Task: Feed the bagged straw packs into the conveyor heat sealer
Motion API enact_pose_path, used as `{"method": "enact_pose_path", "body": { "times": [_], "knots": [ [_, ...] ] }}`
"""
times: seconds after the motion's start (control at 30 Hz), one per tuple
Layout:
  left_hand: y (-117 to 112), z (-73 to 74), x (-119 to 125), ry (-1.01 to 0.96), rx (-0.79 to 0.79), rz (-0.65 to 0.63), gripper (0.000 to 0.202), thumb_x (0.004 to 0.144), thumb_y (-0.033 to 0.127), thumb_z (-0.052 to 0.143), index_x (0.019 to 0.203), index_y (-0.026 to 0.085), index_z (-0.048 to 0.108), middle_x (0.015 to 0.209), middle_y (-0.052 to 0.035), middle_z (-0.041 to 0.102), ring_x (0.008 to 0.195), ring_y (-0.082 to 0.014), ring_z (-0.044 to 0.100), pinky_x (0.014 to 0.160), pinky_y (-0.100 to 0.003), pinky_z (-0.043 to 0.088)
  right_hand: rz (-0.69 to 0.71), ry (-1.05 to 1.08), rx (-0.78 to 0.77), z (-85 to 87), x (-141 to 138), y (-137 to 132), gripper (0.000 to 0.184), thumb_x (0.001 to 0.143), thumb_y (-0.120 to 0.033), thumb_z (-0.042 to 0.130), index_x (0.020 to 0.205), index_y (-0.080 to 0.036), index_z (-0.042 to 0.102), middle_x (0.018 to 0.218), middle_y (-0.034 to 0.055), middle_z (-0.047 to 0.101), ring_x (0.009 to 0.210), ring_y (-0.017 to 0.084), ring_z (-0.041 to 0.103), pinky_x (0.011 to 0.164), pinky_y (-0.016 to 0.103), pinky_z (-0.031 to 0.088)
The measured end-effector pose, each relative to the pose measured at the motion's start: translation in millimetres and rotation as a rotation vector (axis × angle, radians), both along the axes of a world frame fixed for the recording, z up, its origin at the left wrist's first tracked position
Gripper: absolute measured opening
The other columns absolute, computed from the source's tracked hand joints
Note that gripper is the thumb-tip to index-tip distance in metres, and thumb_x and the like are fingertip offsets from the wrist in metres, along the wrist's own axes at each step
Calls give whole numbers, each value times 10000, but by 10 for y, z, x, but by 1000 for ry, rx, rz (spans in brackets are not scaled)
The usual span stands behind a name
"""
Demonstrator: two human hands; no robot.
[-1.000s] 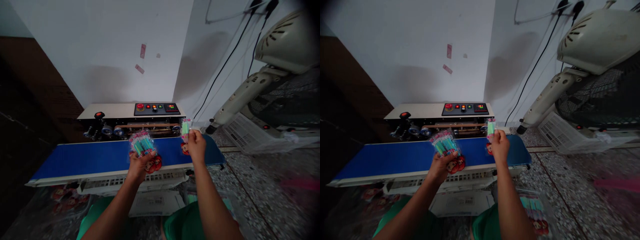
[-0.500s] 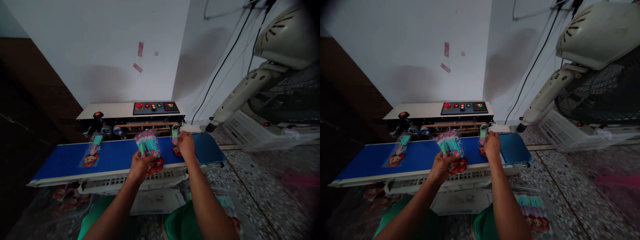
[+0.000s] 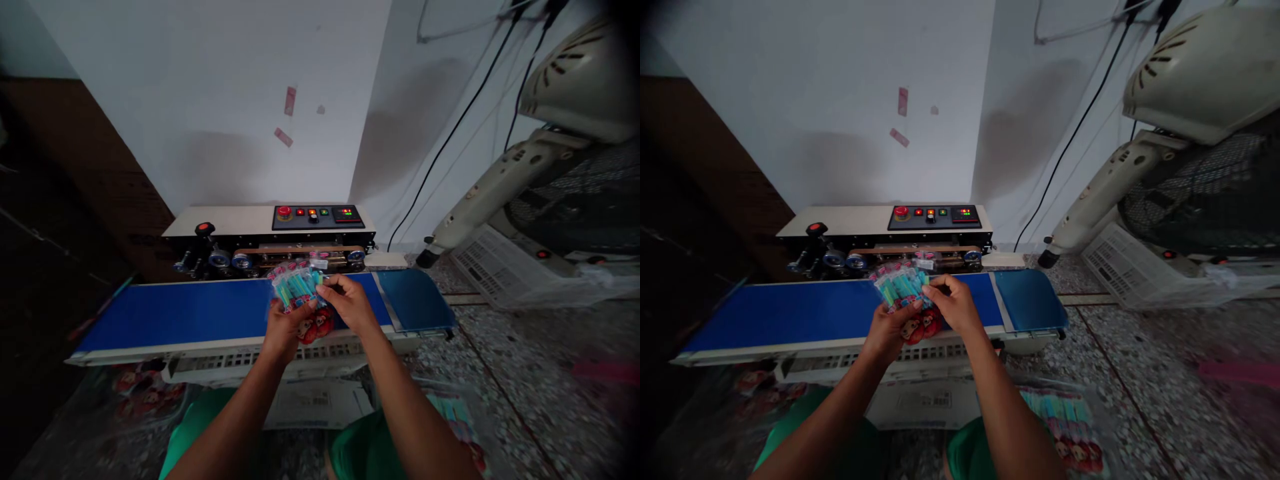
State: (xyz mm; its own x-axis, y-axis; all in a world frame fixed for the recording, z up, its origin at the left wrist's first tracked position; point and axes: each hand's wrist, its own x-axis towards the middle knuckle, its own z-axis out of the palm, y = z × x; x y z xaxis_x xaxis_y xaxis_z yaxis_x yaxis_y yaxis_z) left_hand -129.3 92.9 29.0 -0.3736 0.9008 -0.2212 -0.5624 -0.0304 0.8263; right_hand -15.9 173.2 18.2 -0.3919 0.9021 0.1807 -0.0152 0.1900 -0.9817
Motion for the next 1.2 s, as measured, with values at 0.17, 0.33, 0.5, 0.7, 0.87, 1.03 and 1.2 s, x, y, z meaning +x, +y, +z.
{"method": "enact_pose_path", "body": {
  "times": [0.17, 0.33, 0.5, 0.7, 0.87, 1.03, 1.2],
  "knots": [
    [20, -72, -10, -61, -7, -28, 378, 568, 238, 818, 893, 107, 675, 852, -103, 729, 728, -248, 692, 684, -375, 551, -70, 141, -56, -26, -22, -1, 270, 739, -445, 657, 733, -185, 588, 680, -38, 570, 656, 106, 505, 642, 214, 399],
    [13, -105, -45, -87, -68, -12, 327, 554, 230, 827, 810, 106, 667, 732, -76, 722, 632, -238, 683, 640, -397, 558, -462, 34, 74, 19, 241, 154, 332, 849, -524, 459, 841, -205, 552, 658, -30, 561, 604, 117, 493, 598, 219, 384],
    [6, -82, -71, -41, -56, 9, 328, 544, 212, 835, 792, 135, 635, 662, -21, 699, 584, -189, 669, 624, -331, 544, -792, -637, 214, -46, 780, 431, 336, 870, -426, 425, 839, -155, 622, 724, 73, 638, 667, 187, 544, 599, 265, 335],
    [-14, -27, -36, -9, -94, -36, 356, 512, 232, 845, 787, 137, 641, 633, -17, 689, 525, -171, 644, 580, -315, 538, -724, -1071, 79, -112, 836, 515, 353, 901, -344, 373, 964, -141, 654, 788, 128, 672, 739, 225, 609, 606, 273, 335],
    [-56, -60, -27, 38, -117, -100, 343, 501, 247, 843, 775, 142, 665, 614, -33, 690, 516, -190, 645, 514, -296, 512, -569, -1086, 147, -128, 542, 496, 304, 913, -305, 383, 991, -148, 631, 840, 123, 683, 791, 215, 624, 640, 264, 345],
    [-41, -103, -117, 53, -104, -58, 326, 534, 259, 830, 777, 144, 645, 625, -23, 690, 507, -188, 641, 497, -300, 510, -550, -923, 328, -105, 397, 386, 298, 927, -325, 368, 988, -165, 612, 921, 103, 681, 816, 201, 618, 655, 257, 347],
    [0, -1, -470, 116, -112, 89, 376, 481, 230, 850, 781, 121, 652, 663, -35, 700, 577, -185, 655, 599, -316, 529, -432, -808, 327, -135, 326, 289, 334, 925, -398, 360, 923, -193, 624, 761, 55, 685, 692, 178, 611, 607, 245, 343]
  ]
}}
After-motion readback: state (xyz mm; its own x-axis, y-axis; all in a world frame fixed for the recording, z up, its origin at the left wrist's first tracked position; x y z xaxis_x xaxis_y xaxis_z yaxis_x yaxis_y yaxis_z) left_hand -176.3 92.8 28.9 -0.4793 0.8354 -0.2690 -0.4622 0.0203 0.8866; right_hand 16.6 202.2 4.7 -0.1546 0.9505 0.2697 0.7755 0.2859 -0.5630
